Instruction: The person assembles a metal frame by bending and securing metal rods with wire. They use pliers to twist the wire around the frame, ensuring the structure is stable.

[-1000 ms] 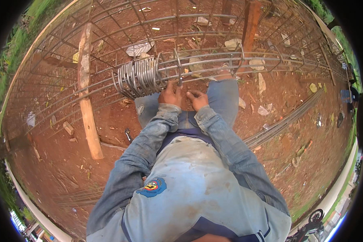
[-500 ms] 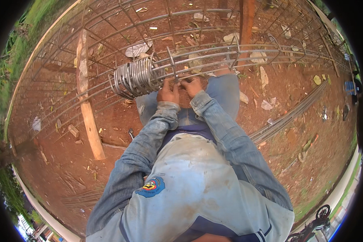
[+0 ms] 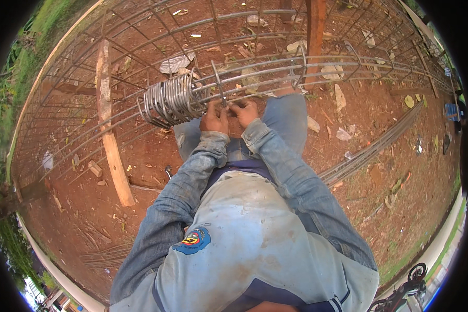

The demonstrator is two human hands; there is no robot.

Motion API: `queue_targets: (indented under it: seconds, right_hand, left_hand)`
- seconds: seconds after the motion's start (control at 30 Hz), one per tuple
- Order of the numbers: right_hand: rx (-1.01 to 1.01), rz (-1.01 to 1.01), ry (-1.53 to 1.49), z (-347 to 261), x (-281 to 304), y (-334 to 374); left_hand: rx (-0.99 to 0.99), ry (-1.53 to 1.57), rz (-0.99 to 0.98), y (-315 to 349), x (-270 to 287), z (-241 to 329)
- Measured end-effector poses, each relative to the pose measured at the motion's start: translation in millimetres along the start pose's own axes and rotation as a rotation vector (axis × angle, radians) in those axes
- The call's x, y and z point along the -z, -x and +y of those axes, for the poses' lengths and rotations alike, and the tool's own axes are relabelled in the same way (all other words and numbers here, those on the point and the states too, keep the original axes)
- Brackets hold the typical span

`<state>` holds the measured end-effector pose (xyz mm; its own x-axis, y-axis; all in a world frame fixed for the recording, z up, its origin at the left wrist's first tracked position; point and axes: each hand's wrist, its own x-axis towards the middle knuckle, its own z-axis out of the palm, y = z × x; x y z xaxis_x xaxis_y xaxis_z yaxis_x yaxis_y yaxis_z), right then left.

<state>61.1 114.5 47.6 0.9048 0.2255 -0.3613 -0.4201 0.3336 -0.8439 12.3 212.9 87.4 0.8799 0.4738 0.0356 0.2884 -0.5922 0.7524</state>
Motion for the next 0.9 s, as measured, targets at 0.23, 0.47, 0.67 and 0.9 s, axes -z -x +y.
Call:
queue_targets:
  seconds: [0.23, 0.47, 0.67, 0.9]
  right_hand:
    - [0.041, 0.226, 0.563, -4.0, 21.5, 23.3]
    - [0.230, 0.146, 1.181, -71.2, 50.8, 72.2]
    - [0.523, -0.015, 1.259, -123.9, 47.1, 73.2]
    - [0.633, -0.285, 1.474, -128.4, 19.8, 2.4]
  left_hand:
    - [0.011, -0.025, -0.004, 1.6, -4.3, -10.7]
    - [0.135, 0.065, -0.075, 3.0, 1.8, 7.0]
    - [0.091, 0.040, -0.011, 5.6, -1.1, -0.8]
    - [0.120, 0.063, -0.042, 6.8, 0.5, 6.2]
